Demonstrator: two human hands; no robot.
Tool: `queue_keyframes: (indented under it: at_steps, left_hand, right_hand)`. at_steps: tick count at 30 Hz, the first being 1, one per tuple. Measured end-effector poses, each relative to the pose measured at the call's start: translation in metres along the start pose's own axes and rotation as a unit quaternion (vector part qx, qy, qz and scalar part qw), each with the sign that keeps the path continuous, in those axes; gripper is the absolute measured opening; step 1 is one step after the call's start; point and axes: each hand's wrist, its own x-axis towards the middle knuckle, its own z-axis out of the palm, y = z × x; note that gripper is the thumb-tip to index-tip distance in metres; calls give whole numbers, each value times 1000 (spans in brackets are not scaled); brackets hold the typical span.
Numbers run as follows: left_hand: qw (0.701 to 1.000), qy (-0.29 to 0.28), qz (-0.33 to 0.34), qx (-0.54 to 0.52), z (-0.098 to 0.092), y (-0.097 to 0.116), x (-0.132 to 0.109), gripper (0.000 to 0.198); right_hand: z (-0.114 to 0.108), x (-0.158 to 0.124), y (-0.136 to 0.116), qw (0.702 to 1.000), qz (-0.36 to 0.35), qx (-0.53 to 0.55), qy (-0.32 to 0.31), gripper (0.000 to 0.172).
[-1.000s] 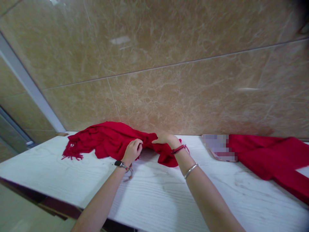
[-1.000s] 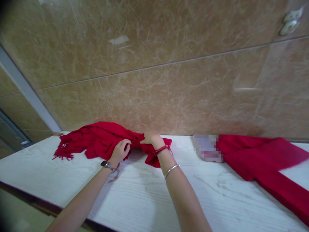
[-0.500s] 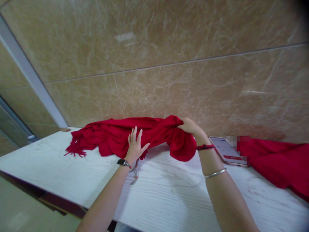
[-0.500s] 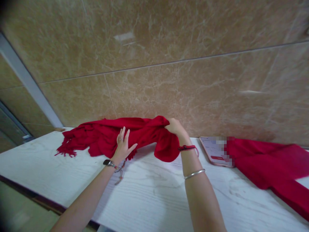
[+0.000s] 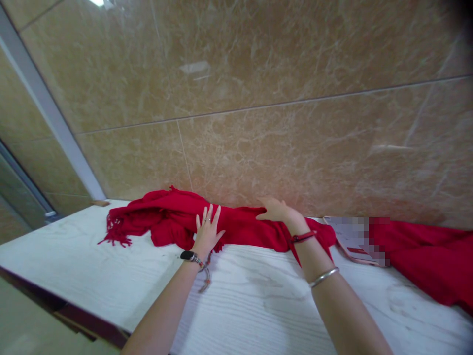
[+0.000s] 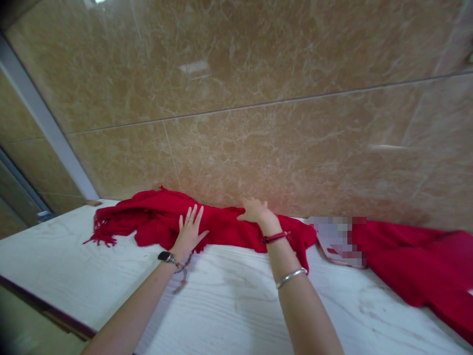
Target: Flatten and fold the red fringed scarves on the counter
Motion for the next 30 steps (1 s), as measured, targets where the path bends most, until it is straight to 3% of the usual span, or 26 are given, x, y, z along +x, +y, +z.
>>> queue_keyframes:
  at_steps: [3,5,7,10,12,15,20,22,25,28,30]
  left_hand:
    - [997,-69,-24,-30,8,-5,-2,69]
    - [996,-80,-30,-37,9,-6,-3,68]
    - [998,-55,-26,-27,8,-4,-3,68]
    - [1000,-19,-13,-5,6,-2,-2,70]
    - [1000,-11,-8,5,6,-2,-2,72]
    - [1000,-11,-9,12,8,-6,-2,75]
    - [999,7,-41,2,2,-11,-2,69]
    - [998,23,-61,-9,-3,-10,-2,63]
    - [993,55,-95,-35,-7,-10,-1,60]
    - [984,58,-94,-139,-5,-15,0,54]
    - [974,35,-66,-215,-2,-16,1,47]
  right_hand:
    - [32,4,-29,996,-18,-16,-86,92]
    - [49,4,-35,993,3,-29,-112,96]
    - [60,4,-34,994,24,-33,-105,85]
    - [63,5,-32,994,34,-37,-93,48]
    - [58,6,-33,995,30,-39,-92,34]
    - [38,5,-34,994,-5,-25,-104,33]
    - [-27,-11,-7,988,-100,53,-101,26]
    - [-48,-20,13,976,-124,175,-27,24]
    - [-61,-25,39,938,1,315,147,25]
    - [-55,-18,49,902,128,312,269,30]
    - [-46,-10,45,926,129,234,267,36]
